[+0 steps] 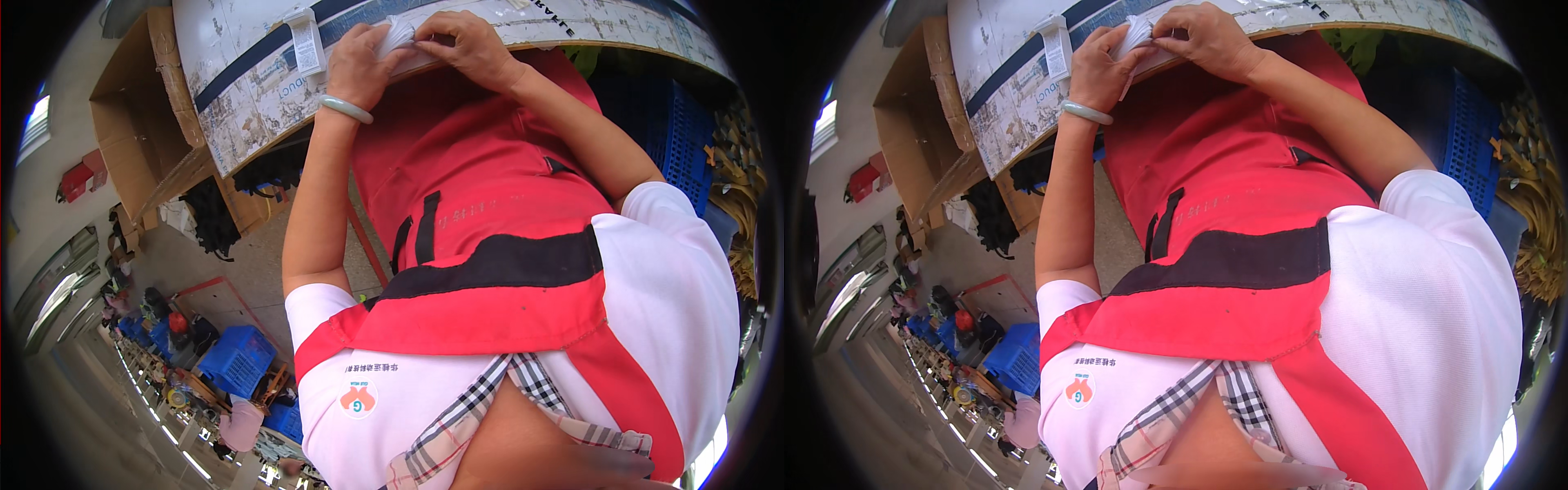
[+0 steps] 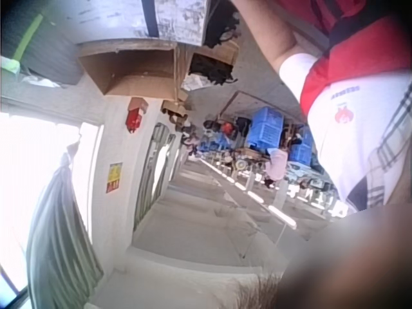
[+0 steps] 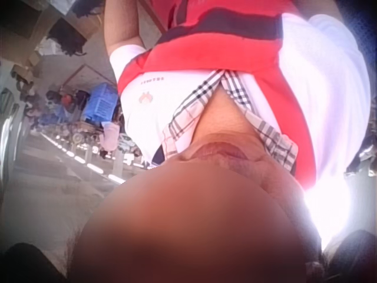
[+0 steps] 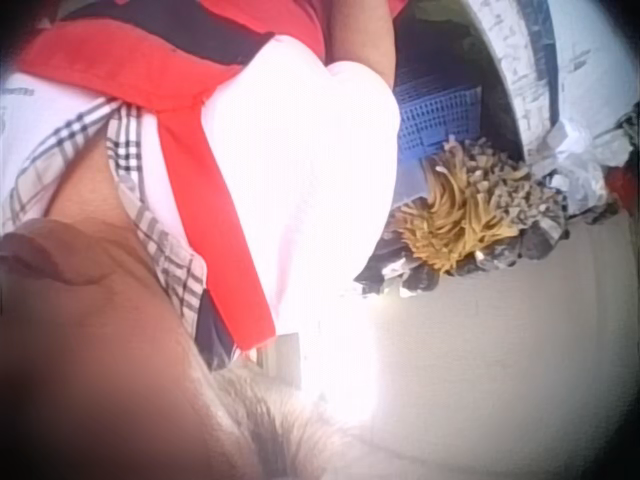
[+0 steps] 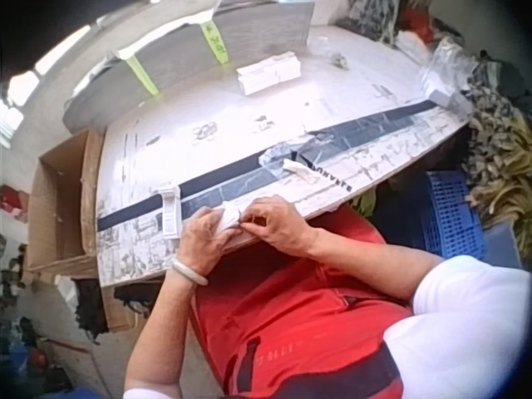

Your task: Organize and sort a stack of garment tags at a workbench.

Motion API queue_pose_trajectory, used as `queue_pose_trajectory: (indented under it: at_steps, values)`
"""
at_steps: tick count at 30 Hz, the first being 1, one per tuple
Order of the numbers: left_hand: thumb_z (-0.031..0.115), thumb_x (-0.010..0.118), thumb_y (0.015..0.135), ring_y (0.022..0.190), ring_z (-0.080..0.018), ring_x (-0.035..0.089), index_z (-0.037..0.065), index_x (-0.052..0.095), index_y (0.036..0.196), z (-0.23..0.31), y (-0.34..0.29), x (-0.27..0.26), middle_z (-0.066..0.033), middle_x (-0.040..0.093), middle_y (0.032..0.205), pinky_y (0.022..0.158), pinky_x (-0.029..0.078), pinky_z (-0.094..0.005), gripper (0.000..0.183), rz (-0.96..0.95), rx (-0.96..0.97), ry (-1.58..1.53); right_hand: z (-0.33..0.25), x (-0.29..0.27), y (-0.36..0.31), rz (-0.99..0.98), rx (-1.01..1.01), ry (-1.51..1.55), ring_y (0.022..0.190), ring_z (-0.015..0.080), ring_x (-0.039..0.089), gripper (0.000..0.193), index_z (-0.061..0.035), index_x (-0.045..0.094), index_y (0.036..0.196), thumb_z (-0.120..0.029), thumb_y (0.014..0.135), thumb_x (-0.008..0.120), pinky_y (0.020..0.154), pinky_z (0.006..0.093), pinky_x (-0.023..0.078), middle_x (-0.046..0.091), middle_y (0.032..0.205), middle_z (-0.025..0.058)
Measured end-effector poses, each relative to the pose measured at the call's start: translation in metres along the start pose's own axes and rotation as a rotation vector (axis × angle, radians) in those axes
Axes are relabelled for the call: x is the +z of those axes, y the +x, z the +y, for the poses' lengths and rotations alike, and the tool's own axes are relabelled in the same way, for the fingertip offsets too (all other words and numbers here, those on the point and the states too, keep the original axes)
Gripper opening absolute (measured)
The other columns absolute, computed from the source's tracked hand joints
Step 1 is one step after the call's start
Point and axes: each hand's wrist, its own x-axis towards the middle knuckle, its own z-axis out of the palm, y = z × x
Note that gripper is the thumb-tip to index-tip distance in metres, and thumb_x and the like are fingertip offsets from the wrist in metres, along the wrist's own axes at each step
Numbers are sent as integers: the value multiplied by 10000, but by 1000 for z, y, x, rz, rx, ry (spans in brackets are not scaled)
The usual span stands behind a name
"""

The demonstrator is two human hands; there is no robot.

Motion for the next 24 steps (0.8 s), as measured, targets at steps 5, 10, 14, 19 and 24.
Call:
queue_pose_trajectory:
  at_steps: [5, 10, 14, 19, 24]
  values:
    - [214, 794, 780, 839, -304, 676, 7, 690, 1082, 1, -1, 2, -132, 674, 949, 758, 540, -352, 380, 12, 14, 31, 1, -3, -1, -44, 74, 44, 790, 233, 656, 116, -9, 664, 938, -92, 858, 675, 718, 314, 521, 669, 861, 112]
    - [203, 798, 769, 842, -303, 679, 0, 688, 1077, 2, -1, 2, -131, 677, 960, 763, 544, -350, 386, 14, 1, 33, 0, -3, -1, -55, 121, 64, 780, 226, 650, 116, -4, 652, 940, -87, 862, 671, 721, 309, 522, 661, 861, 107]
    - [202, 794, 772, 848, -311, 681, 5, 689, 1082, 3, -2, 3, -133, 679, 971, 766, 545, -352, 383, 22, -7, 27, -1, -4, -2, -62, 177, 93, 799, 210, 652, 119, -8, 657, 957, -88, 871, 674, 737, 298, 520, 661, 863, 103]
    - [255, 770, 771, 890, -354, 643, 19, 692, 1050, 2, -3, 5, -157, 654, 955, 789, 524, -410, 374, 39, -16, -32, -1, -2, -8, 32, 135, 68, 819, 212, 657, 132, -20, 673, 982, -89, 870, 686, 750, 294, 520, 671, 886, 100]
    - [239, 764, 772, 900, -349, 642, 20, 691, 1057, 2, -4, 6, -151, 655, 970, 797, 523, -408, 367, 38, -35, -10, 0, -2, -10, 32, 88, 53, 841, 217, 657, 124, -28, 682, 975, -85, 865, 693, 749, 298, 520, 678, 909, 95]
